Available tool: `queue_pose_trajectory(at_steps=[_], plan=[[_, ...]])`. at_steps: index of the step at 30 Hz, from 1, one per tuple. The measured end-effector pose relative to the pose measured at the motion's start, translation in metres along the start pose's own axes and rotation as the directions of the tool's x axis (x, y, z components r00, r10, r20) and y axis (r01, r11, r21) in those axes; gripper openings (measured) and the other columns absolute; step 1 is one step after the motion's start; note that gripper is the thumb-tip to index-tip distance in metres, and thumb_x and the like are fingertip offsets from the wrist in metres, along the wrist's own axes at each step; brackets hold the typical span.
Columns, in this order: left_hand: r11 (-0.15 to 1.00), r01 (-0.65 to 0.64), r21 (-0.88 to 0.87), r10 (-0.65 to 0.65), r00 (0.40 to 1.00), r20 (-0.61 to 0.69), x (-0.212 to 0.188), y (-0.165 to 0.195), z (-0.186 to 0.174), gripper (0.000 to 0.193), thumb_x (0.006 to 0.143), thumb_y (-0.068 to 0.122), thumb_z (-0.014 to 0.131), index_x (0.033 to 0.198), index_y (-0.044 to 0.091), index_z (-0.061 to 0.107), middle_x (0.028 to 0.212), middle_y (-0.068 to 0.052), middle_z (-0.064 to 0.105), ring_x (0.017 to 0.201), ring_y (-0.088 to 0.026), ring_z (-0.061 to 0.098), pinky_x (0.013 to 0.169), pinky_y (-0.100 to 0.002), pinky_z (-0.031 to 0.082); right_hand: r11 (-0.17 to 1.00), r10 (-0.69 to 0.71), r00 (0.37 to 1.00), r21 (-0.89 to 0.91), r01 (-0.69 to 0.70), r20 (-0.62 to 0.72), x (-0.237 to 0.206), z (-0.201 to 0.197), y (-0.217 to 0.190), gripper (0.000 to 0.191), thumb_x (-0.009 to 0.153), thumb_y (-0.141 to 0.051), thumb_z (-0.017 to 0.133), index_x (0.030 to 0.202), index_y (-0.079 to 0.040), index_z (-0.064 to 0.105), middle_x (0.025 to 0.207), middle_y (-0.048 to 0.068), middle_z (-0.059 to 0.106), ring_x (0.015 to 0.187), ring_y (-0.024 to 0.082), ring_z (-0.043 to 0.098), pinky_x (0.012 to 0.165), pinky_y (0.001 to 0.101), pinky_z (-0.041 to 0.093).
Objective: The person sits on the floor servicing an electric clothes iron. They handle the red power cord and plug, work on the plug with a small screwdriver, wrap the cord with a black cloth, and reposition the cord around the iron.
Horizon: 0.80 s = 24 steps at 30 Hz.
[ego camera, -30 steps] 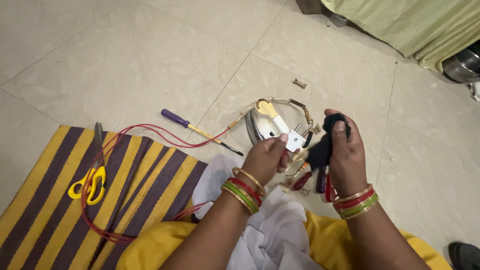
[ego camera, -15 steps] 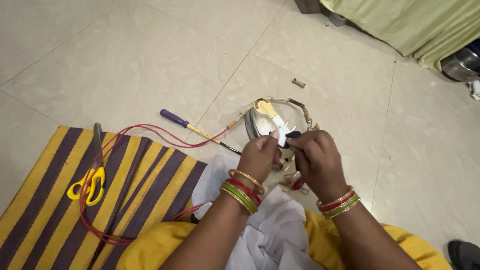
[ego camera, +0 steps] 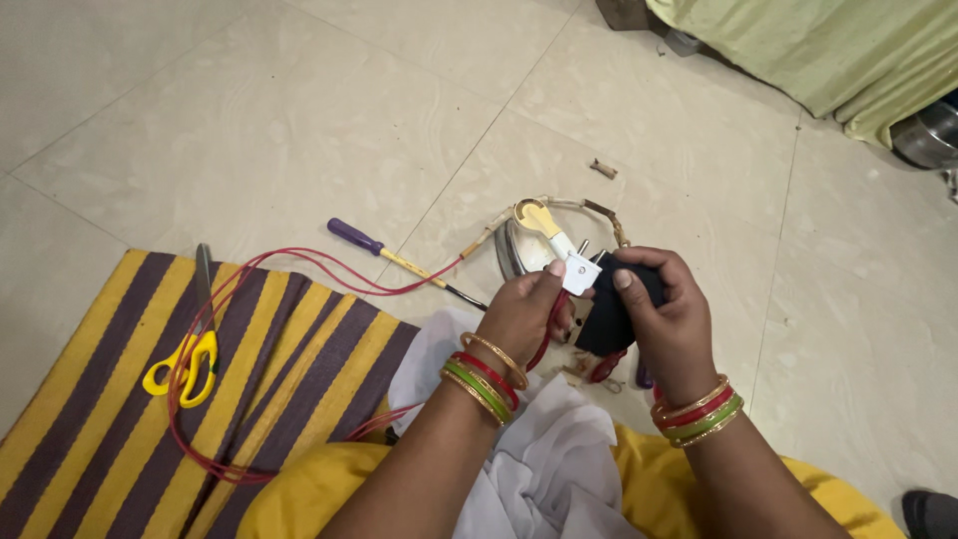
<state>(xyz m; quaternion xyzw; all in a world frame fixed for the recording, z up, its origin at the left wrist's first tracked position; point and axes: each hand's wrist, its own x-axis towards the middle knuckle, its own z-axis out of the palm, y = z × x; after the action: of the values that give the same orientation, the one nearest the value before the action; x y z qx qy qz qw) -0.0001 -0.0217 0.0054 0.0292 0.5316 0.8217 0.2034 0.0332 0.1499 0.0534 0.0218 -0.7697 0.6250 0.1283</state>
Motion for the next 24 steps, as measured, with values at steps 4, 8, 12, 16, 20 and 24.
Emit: queue_pose_trajectory(at_steps=[4,8,12,16,20,24], plan=[[1.0,-0.007,0.008,0.007,1.0,0.008,0.004,-0.014,-0.003,0.049,0.106,0.044,0.049,0.096,0.001,0.072,0.064,-0.001,0.058,0.057,-0.009,0.05,0.056,-0.024,0.044,0.977,0.083,0.99,0.184,-0.103,0.116,-0.002,0.003,0.01,0.029,0.094,-0.011,0.067,0.122,-0.003,0.061,0.107,0.005,0.071,0.094,0.01,0.07,0.084,0.0258,0.059],[0.998,0.009,-0.064,-0.008,1.0,0.02,0.013,-0.037,-0.004,0.046,0.106,0.041,0.053,0.092,-0.001,0.067,0.065,-0.002,0.058,0.056,-0.01,0.051,0.054,-0.026,0.044,0.975,0.16,0.982,0.14,-0.174,0.103,-0.003,0.002,0.03,0.027,0.094,-0.011,0.07,0.118,-0.001,0.062,0.099,0.007,0.071,0.087,0.011,0.069,0.079,0.0263,0.058],[1.0,0.005,-0.024,-0.003,0.999,0.051,0.015,-0.048,-0.006,0.05,0.106,0.042,0.052,0.096,-0.003,0.073,0.065,0.0,0.058,0.057,-0.008,0.051,0.054,-0.024,0.043,0.963,0.182,0.98,0.187,-0.195,0.085,-0.006,0.0,0.039,0.022,0.096,-0.014,0.069,0.112,-0.001,0.063,0.093,0.008,0.072,0.082,0.012,0.069,0.075,0.0253,0.057],[1.0,0.01,0.023,-0.011,0.998,0.057,0.016,-0.051,-0.003,0.051,0.106,0.042,0.051,0.099,-0.004,0.074,0.064,0.0,0.057,0.056,-0.008,0.049,0.054,-0.023,0.042,0.947,0.208,0.977,0.24,-0.213,0.046,-0.008,-0.001,0.039,0.019,0.097,-0.015,0.068,0.108,-0.001,0.064,0.092,0.003,0.069,0.08,0.011,0.069,0.072,0.0248,0.057],[1.0,0.012,-0.029,-0.01,0.998,0.067,0.02,-0.06,-0.004,0.048,0.106,0.04,0.052,0.099,-0.002,0.074,0.066,0.0,0.058,0.058,-0.008,0.051,0.056,-0.024,0.044,0.95,0.203,0.977,0.229,-0.213,0.064,-0.006,-0.004,0.044,0.018,0.099,-0.015,0.067,0.111,-0.001,0.065,0.093,0.005,0.07,0.081,0.01,0.067,0.074,0.0245,0.055],[0.997,0.017,-0.072,-0.011,0.997,0.082,0.023,-0.064,-0.005,0.045,0.107,0.039,0.053,0.098,-0.002,0.069,0.072,-0.002,0.064,0.061,-0.009,0.056,0.06,-0.024,0.049,0.96,0.167,0.983,0.217,-0.179,0.073,-0.005,-0.006,0.047,0.019,0.098,-0.014,0.067,0.112,-0.001,0.065,0.097,0.003,0.071,0.085,0.008,0.066,0.078,0.0242,0.055]])
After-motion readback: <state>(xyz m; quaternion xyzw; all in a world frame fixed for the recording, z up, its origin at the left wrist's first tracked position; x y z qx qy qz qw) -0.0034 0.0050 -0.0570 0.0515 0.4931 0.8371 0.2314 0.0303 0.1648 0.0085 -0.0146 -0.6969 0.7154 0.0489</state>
